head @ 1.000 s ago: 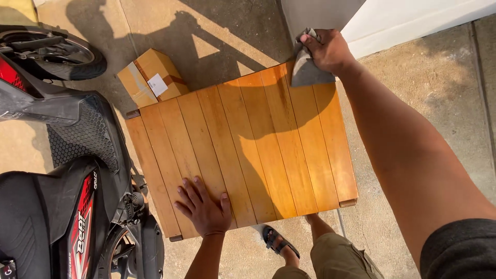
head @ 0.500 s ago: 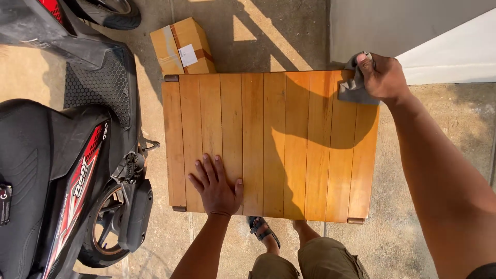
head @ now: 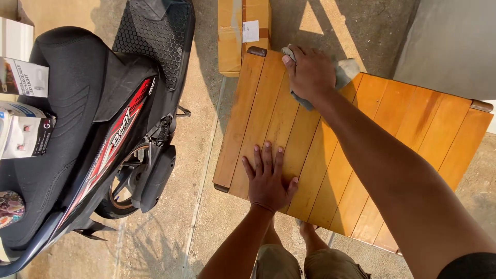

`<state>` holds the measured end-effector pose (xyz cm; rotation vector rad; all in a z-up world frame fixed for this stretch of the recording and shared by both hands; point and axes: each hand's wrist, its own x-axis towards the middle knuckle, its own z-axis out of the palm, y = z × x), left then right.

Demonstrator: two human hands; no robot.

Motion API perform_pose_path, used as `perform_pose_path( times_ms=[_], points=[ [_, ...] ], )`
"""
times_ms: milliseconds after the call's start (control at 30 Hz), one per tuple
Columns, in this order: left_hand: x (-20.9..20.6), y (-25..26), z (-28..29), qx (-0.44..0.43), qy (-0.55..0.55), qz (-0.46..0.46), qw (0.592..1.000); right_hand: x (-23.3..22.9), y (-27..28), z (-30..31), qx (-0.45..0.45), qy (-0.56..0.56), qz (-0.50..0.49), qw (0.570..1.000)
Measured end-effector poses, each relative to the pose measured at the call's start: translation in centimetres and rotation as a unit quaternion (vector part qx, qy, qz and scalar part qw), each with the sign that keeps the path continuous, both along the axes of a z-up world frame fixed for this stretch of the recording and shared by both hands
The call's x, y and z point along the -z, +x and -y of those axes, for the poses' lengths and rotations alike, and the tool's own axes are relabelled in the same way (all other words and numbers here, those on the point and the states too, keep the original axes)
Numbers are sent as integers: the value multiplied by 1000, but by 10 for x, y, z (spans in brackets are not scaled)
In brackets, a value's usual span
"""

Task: Clean a wooden shelving unit with a cloth.

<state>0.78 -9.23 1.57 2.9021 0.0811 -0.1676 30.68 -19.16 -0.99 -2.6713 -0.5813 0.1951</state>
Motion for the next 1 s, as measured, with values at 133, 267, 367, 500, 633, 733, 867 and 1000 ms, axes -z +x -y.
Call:
perform_pose_path(
  times_ms=[133, 267, 367, 500, 633, 733, 867, 1000],
  points=[
    [2, -2, -5, 4, -34, 0, 999, 13, 9, -77, -45, 68, 78, 994],
    [6, -4, -7, 13, -51, -6, 999, 7, 3, -135, -182, 8, 159, 970],
    [1, -1, -9, 14, -32, -12, 999, -36, -2, -141, -199, -71, -17, 977],
    [7, 4, -8, 27, -58, -21, 998, -28, -4, -107, -213, -44, 37, 975],
    [1, 1, -4, 20, -64, -67, 995, -14, -37, -36, -141, 14, 123, 982],
    [-2, 5, -6, 20, -62, -91, 994, -12, -61, 42, -49, -18, 109, 993],
    [-1, -2, -8, 30, -51, -40, 997, -4, -95, 154, 135, -27, 125, 983],
    [3, -9, -7, 37, -114, 1, 993, -5, -139, 137, 236, -19, 132, 962]
  ],
)
